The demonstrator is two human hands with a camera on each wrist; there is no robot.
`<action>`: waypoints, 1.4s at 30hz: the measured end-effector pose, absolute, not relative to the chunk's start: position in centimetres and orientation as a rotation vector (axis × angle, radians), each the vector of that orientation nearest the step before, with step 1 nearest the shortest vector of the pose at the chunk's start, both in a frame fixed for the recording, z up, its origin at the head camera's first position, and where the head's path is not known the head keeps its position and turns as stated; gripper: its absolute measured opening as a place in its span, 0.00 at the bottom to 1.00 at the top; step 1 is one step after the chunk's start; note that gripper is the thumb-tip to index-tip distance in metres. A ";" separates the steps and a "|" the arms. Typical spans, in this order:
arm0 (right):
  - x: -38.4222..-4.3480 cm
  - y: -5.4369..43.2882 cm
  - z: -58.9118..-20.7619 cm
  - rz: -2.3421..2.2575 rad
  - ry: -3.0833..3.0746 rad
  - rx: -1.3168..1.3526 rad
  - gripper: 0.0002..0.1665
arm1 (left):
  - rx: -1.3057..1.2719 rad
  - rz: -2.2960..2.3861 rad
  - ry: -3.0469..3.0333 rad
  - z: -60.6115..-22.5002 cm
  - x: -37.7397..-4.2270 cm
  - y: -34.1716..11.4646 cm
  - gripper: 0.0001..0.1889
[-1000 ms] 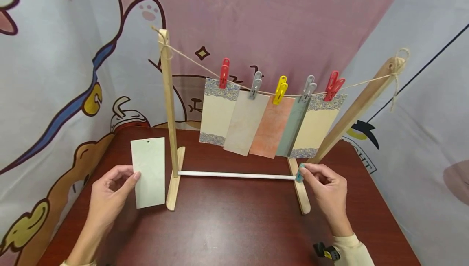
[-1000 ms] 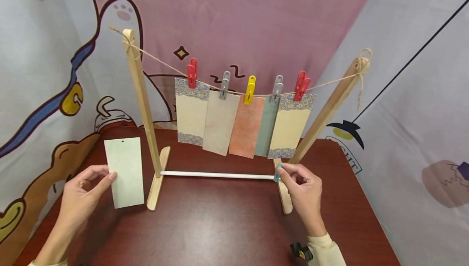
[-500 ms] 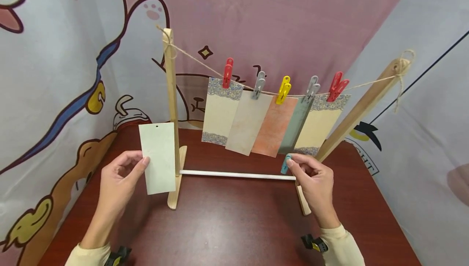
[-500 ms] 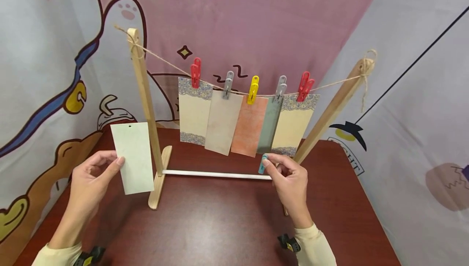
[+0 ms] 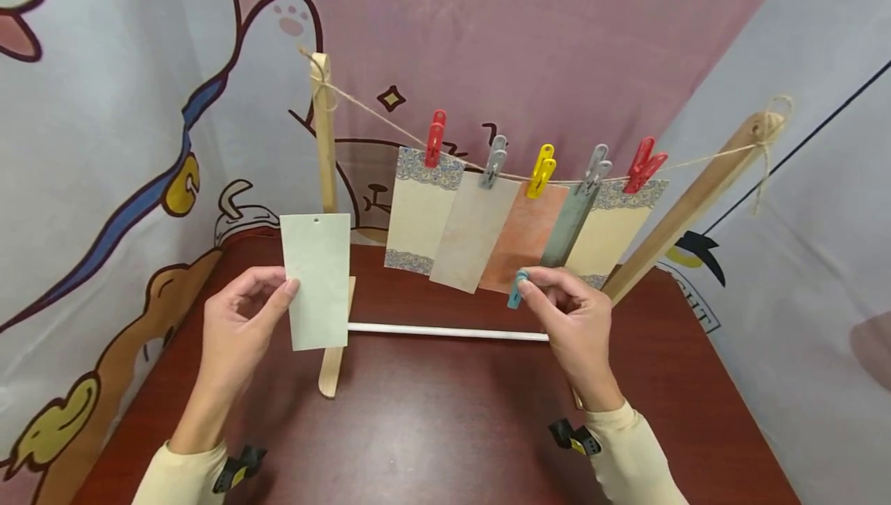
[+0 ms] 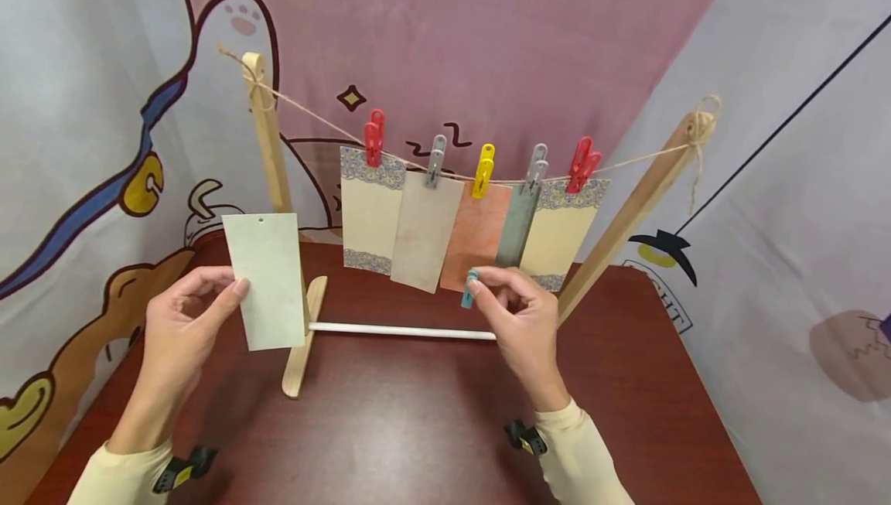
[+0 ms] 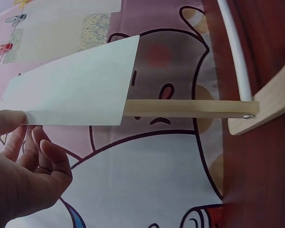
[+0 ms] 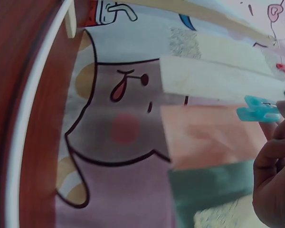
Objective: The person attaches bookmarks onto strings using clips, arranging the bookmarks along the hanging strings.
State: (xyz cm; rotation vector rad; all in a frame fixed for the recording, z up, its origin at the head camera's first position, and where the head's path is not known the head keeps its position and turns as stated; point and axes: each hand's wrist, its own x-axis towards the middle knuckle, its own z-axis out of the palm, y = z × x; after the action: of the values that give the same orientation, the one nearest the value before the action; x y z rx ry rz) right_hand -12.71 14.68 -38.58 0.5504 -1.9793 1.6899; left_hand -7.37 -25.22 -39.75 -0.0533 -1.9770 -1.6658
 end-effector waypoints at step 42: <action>-15.6 4.1 -27.3 1.790 -1.591 0.854 0.10 | -0.273 -1.732 -1.813 -35.7 -11.7 -21.4 0.05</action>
State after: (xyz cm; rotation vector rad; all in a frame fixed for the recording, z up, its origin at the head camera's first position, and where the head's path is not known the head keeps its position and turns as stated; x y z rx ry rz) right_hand -15.64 4.07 -27.34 0.8543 -1.5908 1.7899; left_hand -11.72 -21.38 -35.67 -0.2732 -1.8132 -1.7324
